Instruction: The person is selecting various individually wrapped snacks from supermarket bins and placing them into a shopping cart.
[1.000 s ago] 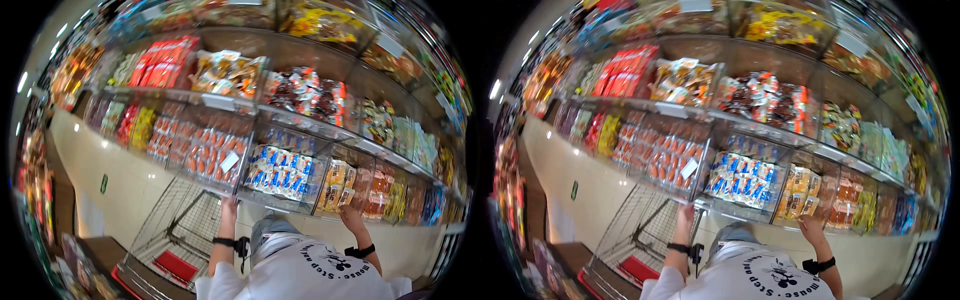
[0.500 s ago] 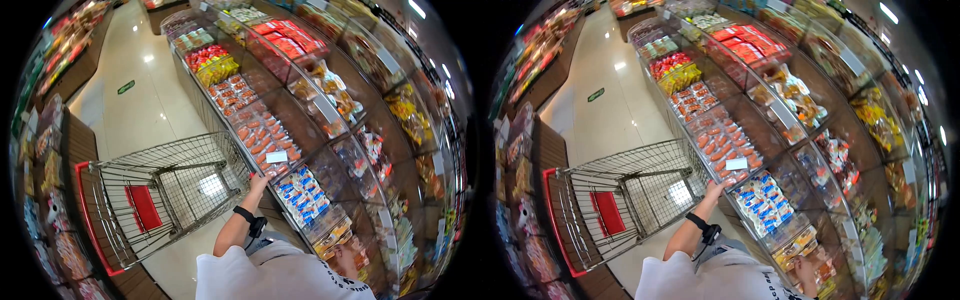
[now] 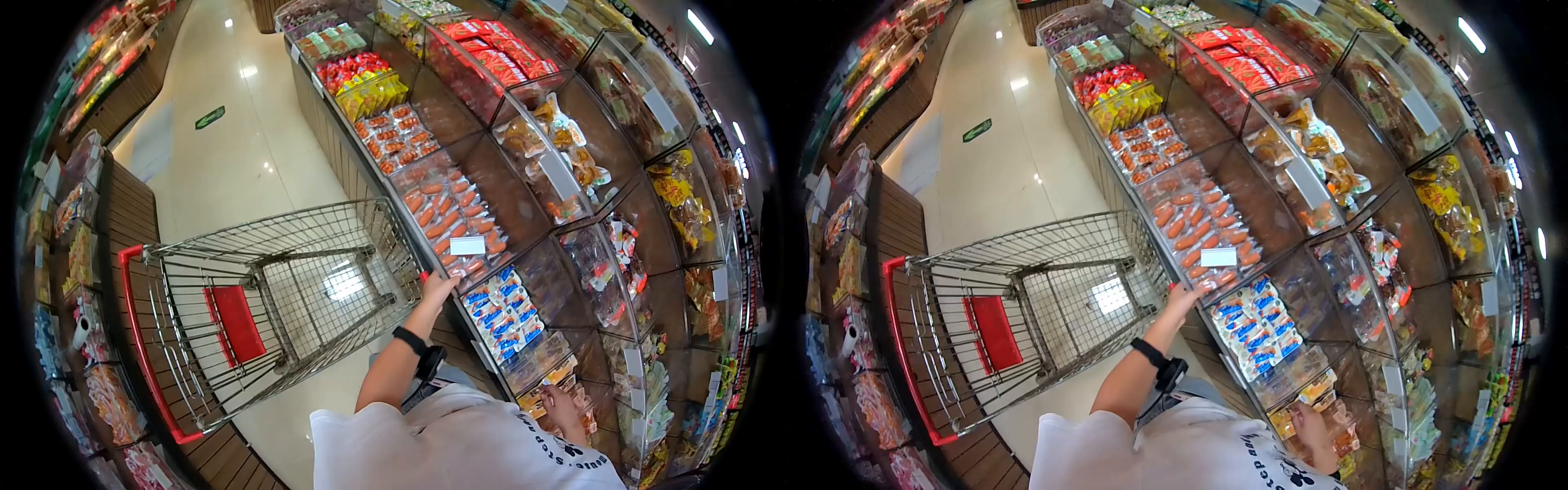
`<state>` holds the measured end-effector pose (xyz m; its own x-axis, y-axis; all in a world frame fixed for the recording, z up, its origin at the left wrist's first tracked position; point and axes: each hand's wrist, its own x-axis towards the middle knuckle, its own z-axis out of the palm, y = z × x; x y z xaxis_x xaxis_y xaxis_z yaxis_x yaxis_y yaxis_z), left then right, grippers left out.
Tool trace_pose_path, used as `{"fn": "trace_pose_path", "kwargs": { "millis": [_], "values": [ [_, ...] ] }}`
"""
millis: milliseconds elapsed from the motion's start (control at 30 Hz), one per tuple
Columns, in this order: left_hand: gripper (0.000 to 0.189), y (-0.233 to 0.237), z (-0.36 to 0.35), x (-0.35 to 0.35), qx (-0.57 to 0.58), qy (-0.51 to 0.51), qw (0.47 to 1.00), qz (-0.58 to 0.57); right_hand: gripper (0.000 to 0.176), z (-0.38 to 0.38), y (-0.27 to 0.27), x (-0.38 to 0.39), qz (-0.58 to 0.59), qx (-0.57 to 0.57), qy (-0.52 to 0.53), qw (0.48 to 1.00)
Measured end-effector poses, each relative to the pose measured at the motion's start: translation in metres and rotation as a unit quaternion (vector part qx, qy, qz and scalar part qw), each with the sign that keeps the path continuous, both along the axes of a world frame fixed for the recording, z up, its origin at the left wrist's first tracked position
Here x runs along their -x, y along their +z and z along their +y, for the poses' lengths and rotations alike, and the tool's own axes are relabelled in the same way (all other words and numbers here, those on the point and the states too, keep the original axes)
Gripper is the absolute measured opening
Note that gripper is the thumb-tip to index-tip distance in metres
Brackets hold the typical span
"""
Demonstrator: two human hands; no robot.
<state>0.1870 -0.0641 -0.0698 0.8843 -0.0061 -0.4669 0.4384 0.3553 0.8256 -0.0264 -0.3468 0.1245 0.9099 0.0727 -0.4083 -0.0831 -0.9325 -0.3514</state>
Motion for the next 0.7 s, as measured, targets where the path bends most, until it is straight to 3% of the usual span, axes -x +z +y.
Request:
{"fn": "trace_pose_path", "kwargs": {
  "millis": [267,367,500,567,700],
  "values": [
    [0.040,0.016,0.005,0.004,0.069,0.011,0.997,-0.017,0.019,0.019,0.011,-0.022,0.002,-0.009,-0.017,1.000],
    [0.041,0.017,0.013,0.002,-0.001,-0.041,0.999,0.003,0.019,0.008,0.003,-0.017,-0.029,0.013,0.007,0.999],
    [0.042,-0.007,0.003,0.004,0.105,0.004,0.993,0.047,0.020,0.006,0.002,-0.008,0.016,0.026,-0.007,1.000],
    [0.044,0.022,-0.006,0.005,0.015,0.071,0.997,-0.037,0.019,0.001,0.000,-0.011,-0.028,0.012,-0.012,0.999],
    [0.042,-0.011,-0.011,-0.005,0.024,0.018,0.998,-0.047,0.019,-0.007,0.009,0.000,-0.016,0.016,-0.045,0.999]
  ]
}}
